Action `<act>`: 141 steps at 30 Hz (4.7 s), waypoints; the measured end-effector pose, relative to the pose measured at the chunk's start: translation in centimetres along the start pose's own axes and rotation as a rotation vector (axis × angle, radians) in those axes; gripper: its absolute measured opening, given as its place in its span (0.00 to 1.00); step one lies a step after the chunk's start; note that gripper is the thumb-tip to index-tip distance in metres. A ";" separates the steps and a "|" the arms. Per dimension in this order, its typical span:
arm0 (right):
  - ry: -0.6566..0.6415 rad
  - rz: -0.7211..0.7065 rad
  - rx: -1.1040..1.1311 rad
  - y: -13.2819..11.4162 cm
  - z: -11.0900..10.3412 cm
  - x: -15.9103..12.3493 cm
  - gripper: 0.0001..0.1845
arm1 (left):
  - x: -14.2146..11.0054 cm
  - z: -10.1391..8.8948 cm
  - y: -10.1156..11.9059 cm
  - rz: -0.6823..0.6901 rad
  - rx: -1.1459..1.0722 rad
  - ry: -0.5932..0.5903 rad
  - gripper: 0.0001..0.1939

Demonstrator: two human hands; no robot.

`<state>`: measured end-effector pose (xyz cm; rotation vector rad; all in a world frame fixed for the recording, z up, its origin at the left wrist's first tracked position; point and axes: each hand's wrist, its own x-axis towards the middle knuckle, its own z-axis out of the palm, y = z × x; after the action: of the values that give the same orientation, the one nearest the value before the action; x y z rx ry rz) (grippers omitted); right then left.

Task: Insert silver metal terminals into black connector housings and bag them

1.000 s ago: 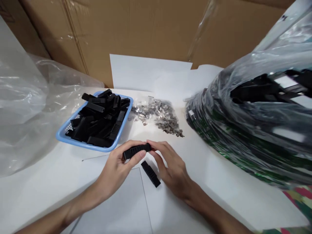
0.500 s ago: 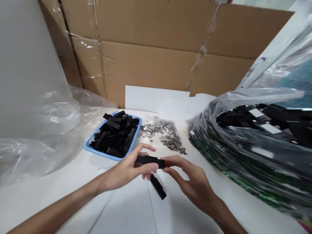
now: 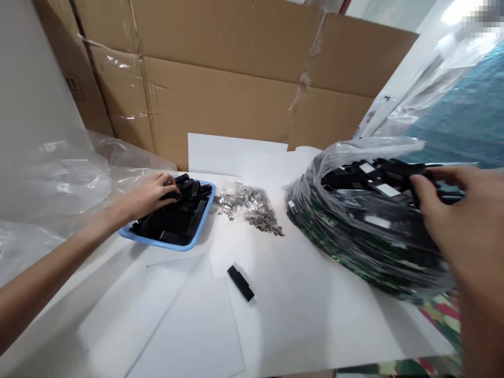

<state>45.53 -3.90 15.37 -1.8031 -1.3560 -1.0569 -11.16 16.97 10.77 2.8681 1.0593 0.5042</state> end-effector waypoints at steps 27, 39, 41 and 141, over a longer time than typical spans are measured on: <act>-1.033 -0.249 1.036 -24.5 -1.0 -15.9 0.10 | -3.1 11.6 18.8 -0.446 -1.102 0.019 0.19; -0.826 0.036 1.247 -23.8 -1.8 -17.0 0.07 | -3.7 11.7 18.8 -0.368 -0.969 -0.053 0.15; -0.696 0.124 1.189 -22.9 -1.8 -16.5 0.06 | -3.8 11.7 18.8 -0.313 -0.958 -0.058 0.13; -0.905 -0.222 1.019 -16.9 2.8 -14.7 0.12 | -4.1 11.3 19.1 -0.241 -0.869 -0.001 0.14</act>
<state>27.75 -3.66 1.51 -1.3023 -2.0851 0.4913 1.42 0.52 1.76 1.9597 0.8668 0.7174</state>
